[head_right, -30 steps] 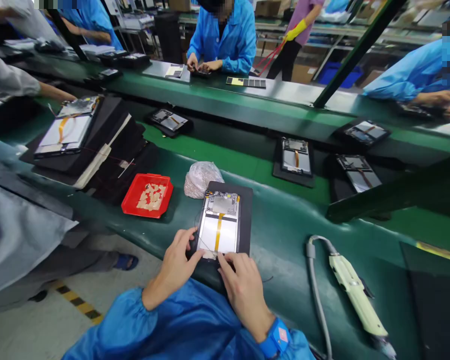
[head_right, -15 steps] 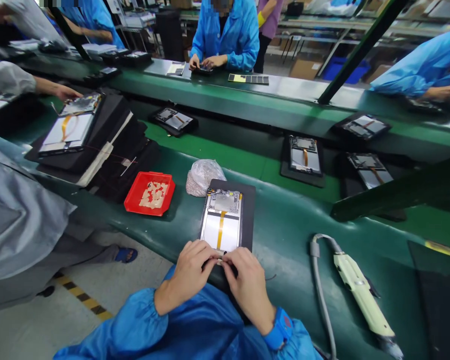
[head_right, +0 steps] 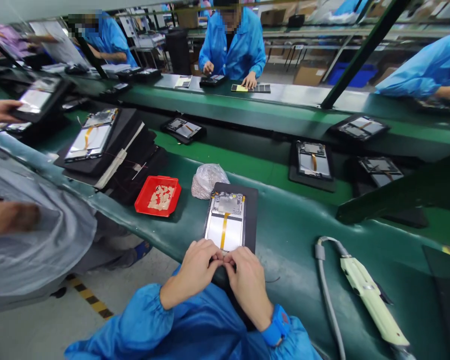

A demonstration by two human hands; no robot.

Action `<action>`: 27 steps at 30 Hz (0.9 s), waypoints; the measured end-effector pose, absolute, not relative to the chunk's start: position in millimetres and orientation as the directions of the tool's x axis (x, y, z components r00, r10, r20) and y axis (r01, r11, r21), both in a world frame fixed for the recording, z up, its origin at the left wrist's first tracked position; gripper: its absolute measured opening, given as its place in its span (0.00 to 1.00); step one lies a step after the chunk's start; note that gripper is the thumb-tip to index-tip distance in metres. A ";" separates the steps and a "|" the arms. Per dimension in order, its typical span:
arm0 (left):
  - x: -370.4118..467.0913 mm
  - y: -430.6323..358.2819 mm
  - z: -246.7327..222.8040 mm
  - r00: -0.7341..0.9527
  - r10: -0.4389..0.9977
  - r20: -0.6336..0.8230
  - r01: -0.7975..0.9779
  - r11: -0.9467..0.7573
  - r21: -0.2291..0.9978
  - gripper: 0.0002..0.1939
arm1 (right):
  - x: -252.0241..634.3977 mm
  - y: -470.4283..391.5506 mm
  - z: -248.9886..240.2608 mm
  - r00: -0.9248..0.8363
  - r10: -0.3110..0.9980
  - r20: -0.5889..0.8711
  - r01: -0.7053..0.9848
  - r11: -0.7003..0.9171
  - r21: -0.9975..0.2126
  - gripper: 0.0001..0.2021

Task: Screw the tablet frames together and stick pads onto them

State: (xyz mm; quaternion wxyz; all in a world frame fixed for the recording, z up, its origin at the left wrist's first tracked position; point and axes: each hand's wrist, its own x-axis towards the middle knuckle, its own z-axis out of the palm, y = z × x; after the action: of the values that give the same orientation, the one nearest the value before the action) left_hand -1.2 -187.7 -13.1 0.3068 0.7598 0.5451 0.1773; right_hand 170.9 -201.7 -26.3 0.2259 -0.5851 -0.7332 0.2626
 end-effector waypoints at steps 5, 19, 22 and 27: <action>2.3 -188.9 -10.1 0.338 0.939 -0.058 0.740 -0.227 0.633 0.03 | 172.1 -208.4 -28.6 -0.177 0.974 0.139 0.670 0.223 -0.709 0.03; 16.3 -184.9 0.0 0.227 0.959 -0.170 0.821 -0.094 0.563 0.04 | 212.0 -228.6 -51.4 -0.024 0.976 0.218 0.509 0.200 -0.837 0.05; 18.5 -184.8 2.6 0.218 0.956 -0.197 0.850 -0.087 0.520 0.04 | 214.1 -229.1 -57.6 -0.031 0.969 0.245 0.493 0.228 -0.840 0.06; 21.3 -191.9 1.9 0.226 0.964 -0.143 0.850 -0.124 0.512 0.04 | 216.3 -228.9 -63.8 -0.050 0.965 0.258 0.497 0.248 -0.831 0.08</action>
State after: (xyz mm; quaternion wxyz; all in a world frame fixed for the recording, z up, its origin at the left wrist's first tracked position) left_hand 21.3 -191.9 1.9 0.2528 0.7412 0.6117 0.1124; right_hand 216.3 -228.9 -63.8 0.4201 -0.5465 -0.6689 0.2782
